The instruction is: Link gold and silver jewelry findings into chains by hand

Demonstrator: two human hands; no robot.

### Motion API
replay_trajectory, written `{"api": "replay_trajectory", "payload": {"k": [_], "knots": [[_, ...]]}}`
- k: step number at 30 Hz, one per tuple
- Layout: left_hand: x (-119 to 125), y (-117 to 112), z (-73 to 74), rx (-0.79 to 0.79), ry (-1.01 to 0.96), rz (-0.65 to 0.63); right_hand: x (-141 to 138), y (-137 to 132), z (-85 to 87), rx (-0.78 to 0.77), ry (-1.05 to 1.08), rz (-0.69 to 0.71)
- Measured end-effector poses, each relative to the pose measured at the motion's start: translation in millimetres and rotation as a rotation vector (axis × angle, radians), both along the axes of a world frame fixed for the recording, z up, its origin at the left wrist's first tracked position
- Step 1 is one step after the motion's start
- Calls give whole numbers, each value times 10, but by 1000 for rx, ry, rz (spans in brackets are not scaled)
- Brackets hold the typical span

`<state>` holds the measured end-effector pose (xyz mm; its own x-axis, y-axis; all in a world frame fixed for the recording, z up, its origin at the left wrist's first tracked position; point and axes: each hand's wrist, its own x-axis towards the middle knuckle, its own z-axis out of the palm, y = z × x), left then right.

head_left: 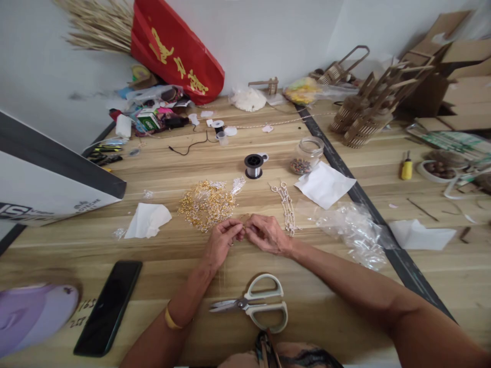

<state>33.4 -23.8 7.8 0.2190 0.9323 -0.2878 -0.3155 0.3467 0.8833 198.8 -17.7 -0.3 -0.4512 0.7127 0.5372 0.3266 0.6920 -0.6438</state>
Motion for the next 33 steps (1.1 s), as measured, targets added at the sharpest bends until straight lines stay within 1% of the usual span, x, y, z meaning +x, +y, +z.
{"api": "replay_trajectory", "payload": {"k": [5,9,15,18,33], "knots": [[12,-1,49,-20,-3,22,-2,1,7,14,3,4],[10,-8,58,-20,6,30,-9,-4,27,6,-1,1],[-25,-24,20,96,135,29,-16,-6,37,-4,0,13],[-40,-23,10,140,167,23,-15,-5,44,-5,7,27],[-61,-26,30,173,214,-18,-11,8,25,9,1,41]]}}
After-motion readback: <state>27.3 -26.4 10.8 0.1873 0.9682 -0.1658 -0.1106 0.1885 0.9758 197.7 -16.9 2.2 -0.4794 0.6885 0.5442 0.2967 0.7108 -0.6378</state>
